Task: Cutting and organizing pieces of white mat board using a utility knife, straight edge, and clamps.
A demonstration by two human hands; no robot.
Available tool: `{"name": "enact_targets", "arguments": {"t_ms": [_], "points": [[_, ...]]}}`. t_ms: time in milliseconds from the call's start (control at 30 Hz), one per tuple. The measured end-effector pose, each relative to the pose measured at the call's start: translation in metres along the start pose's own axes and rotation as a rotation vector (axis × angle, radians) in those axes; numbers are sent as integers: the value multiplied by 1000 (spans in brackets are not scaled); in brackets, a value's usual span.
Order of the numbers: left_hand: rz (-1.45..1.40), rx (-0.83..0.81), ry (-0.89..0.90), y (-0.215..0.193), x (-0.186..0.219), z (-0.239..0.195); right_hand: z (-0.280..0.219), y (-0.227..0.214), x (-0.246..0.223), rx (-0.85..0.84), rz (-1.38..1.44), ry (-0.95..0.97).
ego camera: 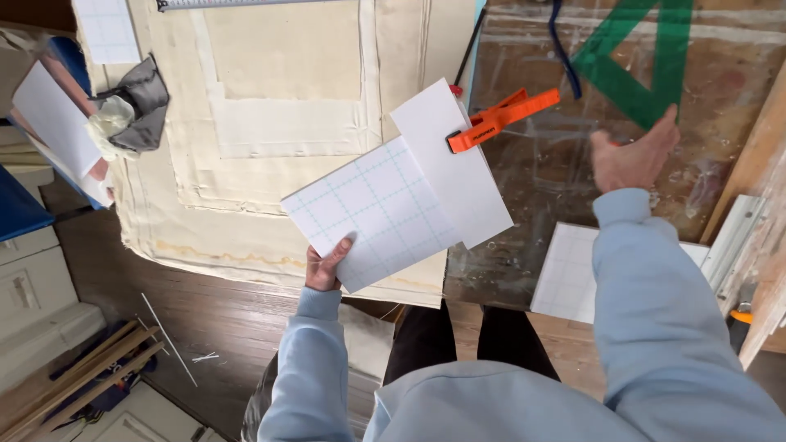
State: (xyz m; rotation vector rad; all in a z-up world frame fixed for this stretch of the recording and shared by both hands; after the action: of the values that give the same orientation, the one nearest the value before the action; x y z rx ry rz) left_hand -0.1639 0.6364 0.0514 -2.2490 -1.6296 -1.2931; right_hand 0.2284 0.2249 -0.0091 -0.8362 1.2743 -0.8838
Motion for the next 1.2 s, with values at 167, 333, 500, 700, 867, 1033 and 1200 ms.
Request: {"name": "enact_targets", "arguments": {"t_ms": [167,333,500,700,867,1033,1200], "points": [[-9,-13,23,-18,-9,16,-13,-3,-52,-259,-258,92],[-30,-26,-50,-12,-7,20,-10,-25,-109,-141,-411,-51],[-17,-17,-64,-14,-6,22,-19,-1,-187,-791,1147,561],[-19,-38,-73,-21,6,26,-14,19,-203,-797,1394,646],[41,-39,-64,-18,3,33,-15,27,-198,-682,1415,701],[30,-80,-101,-17,2,44,-12,24,-191,-551,1425,814],[47,-80,-122,9,19,50,-2,21,-188,-489,1575,788]]}}
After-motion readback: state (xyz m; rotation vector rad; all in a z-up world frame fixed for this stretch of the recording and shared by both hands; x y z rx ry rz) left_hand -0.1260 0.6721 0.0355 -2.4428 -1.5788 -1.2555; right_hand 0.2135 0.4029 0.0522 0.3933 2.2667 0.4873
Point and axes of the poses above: each hand's wrist, its own z-axis towards the middle knuckle, its own y-axis out of the palm, x = y × z, the point moved 3 cm from there along z, towards the middle knuckle, and after that the axes turned 10 degrees about -z, right-handed, at the moved point
